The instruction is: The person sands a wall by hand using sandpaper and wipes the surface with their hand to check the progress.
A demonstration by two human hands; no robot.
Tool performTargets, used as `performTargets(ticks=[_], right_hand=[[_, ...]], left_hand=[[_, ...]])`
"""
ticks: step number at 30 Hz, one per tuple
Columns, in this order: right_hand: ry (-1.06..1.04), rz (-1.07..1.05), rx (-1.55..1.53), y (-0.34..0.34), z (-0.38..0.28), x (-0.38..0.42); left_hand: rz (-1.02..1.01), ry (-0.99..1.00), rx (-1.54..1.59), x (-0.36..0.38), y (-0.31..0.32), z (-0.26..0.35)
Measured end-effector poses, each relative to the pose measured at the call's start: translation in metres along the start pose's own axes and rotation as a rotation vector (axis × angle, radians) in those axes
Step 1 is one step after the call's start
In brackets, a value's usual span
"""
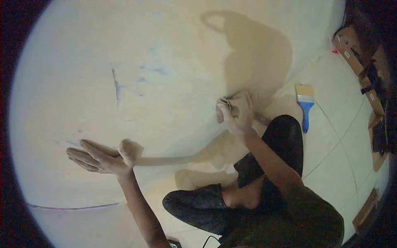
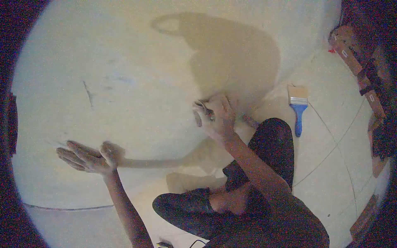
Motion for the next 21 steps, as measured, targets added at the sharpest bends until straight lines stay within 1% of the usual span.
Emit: performTargets(ticks=[2,4,6,7,10,13,14,17,19,21], right_hand=[[0.039,-0.016,0.005,0.003,0.003,-0.005],[-0.048,0.069,0.025,-0.006,-0.044,-0.036],[-0.067,0.13,0.027,-0.01,-0.07,-0.058],[-0.081,0.155,0.021,-0.01,-0.072,-0.057],[-0.088,0.139,0.032,-0.009,-0.037,-0.034],[-0.007,0.021,0.004,-0.005,0.022,0.014],[-0.027,0.026,-0.007,-0.004,0.017,0.009],[-0.095,0.066,-0.035,-0.007,-0.036,-0.031],[-0.166,0.151,-0.053,-0.008,-0.073,-0.059],[-0.17,0.119,-0.058,-0.011,-0.076,-0.069]], left_hand=[[0.031,0.01,0.0,-0.007,0.004,-0.001],[0.012,0.009,0.013,-0.006,-0.001,-0.002],[-0.013,-0.025,0.014,-0.01,-0.002,-0.003],[-0.008,-0.015,0.015,-0.004,-0.003,0.0],[0.018,0.003,0.006,-0.008,-0.001,-0.005],[0.039,0.01,0.011,-0.007,-0.002,0.001],[0.044,0.013,0.03,-0.007,-0.003,0.002],[0.047,0.02,0.048,-0.004,-0.006,0.002],[0.052,0.02,0.048,-0.006,-0.003,0.003],[0.046,0.022,0.037,-0.006,-0.003,0.002]])
Point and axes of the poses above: each hand's wrist, its own x-axis away from the middle knuckle, its own y-axis out of the palm, z = x × y, the point moved 6 cm from there along -x, towards the middle knuckle, and after that the axes turned 11 degrees about y, right-handed, at the moved point
